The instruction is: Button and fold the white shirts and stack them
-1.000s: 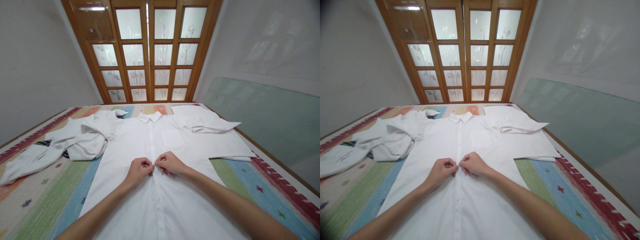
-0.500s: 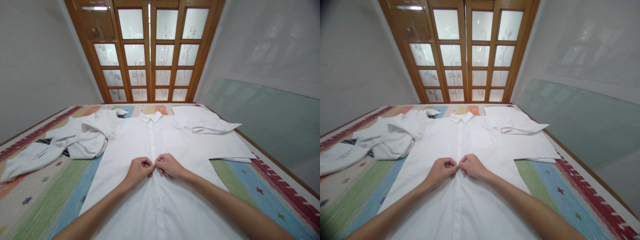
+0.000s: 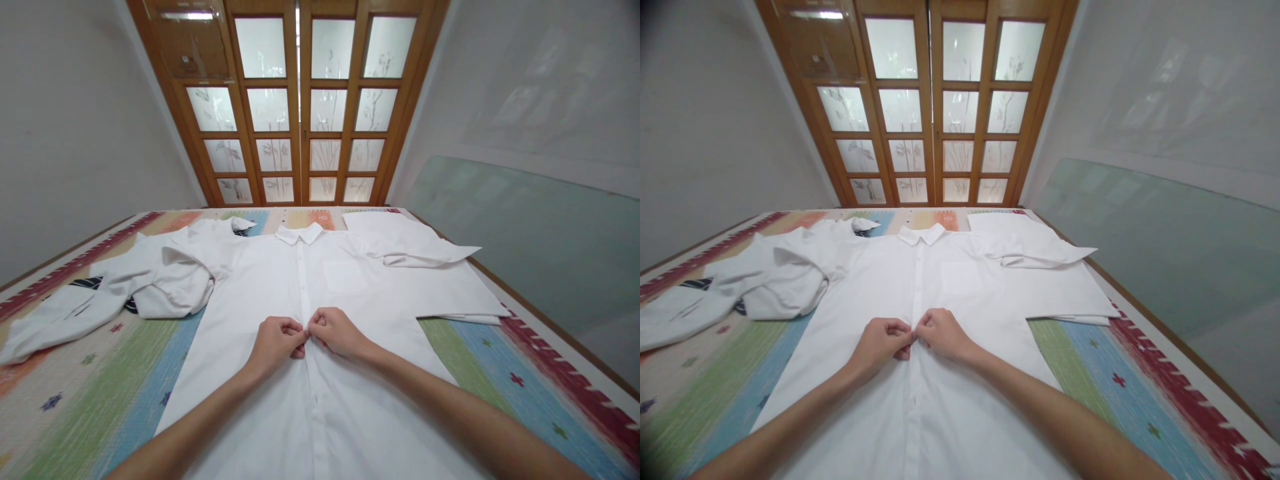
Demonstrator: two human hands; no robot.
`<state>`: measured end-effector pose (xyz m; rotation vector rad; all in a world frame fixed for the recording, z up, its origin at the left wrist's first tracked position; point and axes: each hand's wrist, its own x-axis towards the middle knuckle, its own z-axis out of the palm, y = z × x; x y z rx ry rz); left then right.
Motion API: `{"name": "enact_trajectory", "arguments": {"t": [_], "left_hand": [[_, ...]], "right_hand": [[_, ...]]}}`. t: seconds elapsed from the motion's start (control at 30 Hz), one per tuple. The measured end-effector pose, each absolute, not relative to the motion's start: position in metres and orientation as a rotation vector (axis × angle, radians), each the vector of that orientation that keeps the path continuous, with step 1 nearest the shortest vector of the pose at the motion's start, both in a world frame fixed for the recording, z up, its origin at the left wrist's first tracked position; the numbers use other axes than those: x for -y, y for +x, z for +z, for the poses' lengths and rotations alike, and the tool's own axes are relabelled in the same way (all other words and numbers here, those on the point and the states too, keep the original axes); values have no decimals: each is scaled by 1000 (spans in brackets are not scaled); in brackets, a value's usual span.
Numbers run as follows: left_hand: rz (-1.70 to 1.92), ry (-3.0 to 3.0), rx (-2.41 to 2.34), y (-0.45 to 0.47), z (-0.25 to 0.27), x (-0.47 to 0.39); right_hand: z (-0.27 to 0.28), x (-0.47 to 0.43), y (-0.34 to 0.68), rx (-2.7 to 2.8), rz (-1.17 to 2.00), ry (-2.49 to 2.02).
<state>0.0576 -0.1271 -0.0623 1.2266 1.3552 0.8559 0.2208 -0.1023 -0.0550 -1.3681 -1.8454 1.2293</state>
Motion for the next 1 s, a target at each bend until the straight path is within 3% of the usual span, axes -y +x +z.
{"name": "enact_trajectory", "arguments": {"t": [0.43,1.0], "left_hand": [[908,1168,-1311,63,-60,129],[797,1200,-1235,59,-59,124]], "right_hand": [[-55,100,222,1898,1196,-1377],[-50,95,232,1901,1435,-1234]]}}
